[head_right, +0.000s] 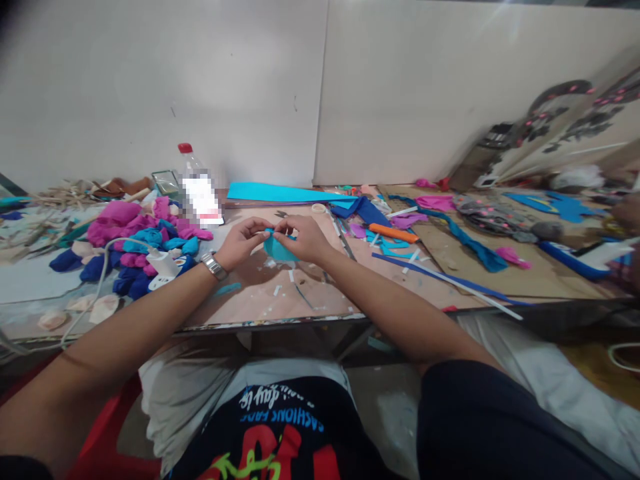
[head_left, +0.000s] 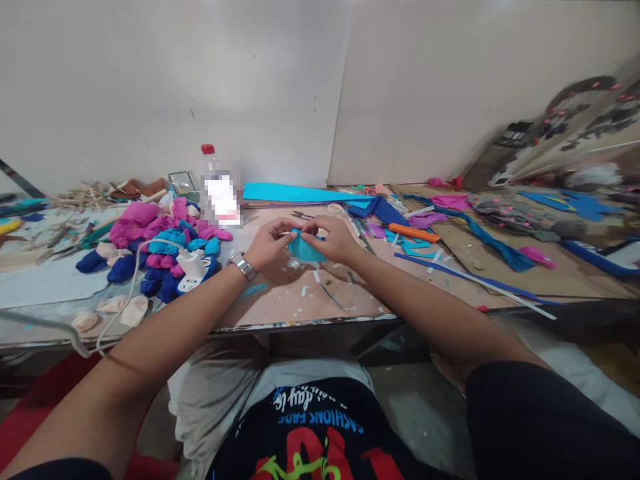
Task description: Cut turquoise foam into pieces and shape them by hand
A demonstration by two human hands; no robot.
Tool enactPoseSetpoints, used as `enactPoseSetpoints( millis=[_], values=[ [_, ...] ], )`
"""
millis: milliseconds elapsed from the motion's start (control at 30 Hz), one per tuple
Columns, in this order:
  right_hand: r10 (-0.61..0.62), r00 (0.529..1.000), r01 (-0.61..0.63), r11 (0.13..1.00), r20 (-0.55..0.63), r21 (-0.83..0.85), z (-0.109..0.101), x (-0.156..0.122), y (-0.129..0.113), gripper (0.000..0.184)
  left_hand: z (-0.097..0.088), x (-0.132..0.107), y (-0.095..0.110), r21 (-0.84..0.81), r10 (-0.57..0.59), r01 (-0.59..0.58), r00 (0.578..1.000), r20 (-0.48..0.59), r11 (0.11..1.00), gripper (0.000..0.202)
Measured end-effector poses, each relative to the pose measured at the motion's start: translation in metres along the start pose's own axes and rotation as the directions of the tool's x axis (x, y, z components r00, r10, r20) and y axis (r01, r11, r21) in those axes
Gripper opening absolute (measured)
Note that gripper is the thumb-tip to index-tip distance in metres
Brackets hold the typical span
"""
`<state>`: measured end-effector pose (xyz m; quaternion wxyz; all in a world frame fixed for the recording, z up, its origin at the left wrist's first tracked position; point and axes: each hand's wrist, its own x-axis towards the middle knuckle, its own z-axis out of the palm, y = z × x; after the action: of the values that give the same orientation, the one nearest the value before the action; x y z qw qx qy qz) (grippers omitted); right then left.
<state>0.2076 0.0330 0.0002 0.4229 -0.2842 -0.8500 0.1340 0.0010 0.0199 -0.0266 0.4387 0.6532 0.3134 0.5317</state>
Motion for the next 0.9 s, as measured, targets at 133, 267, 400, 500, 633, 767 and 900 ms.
enactPoseSetpoints(
  millis=[133,267,400,500,633,767,900],
  values=[
    [0.003,1.0,-0.003,1.0,0.006,-0.019,0.0002,-0.0002,0.0005,0.021,0.0013,-0.0002,0.0002,-0.015,-0.007,0.008,1.0,0.014,1.0,0.038],
    [-0.003,1.0,0.003,1.0,0.001,-0.03,0.0005,-0.0005,0.0016,0.019,0.0023,-0.0005,0.0013,-0.017,-0.013,0.014,1.0,0.025,1.0,0.04],
    [0.006,1.0,-0.007,0.999,-0.019,-0.035,0.0022,-0.0006,0.004,0.02,0.0034,-0.001,0.0024,-0.04,0.002,-0.001,1.0,0.031,0.999,0.042],
    [0.011,0.999,-0.012,0.999,-0.03,-0.04,0.0037,-0.0008,0.0063,0.02,0.0043,-0.0014,0.0027,-0.071,-0.001,0.004,0.999,0.04,0.997,0.044],
    [0.012,0.999,-0.014,0.998,-0.039,-0.061,0.004,-0.0012,0.008,0.021,0.0055,-0.002,0.002,-0.12,-0.047,0.052,0.998,0.044,0.991,0.054],
    [-0.007,0.999,0.004,0.997,-0.046,-0.072,0.0034,-0.0016,0.008,0.021,0.0065,-0.0026,0.0014,-0.122,-0.015,0.026,0.996,0.09,0.992,0.048],
    [-0.029,0.998,0.025,0.998,-0.059,-0.063,0.0038,-0.0017,0.0078,0.022,0.0071,-0.003,0.0004,-0.127,0.007,0.008,0.992,0.123,0.992,0.043]
  ],
)
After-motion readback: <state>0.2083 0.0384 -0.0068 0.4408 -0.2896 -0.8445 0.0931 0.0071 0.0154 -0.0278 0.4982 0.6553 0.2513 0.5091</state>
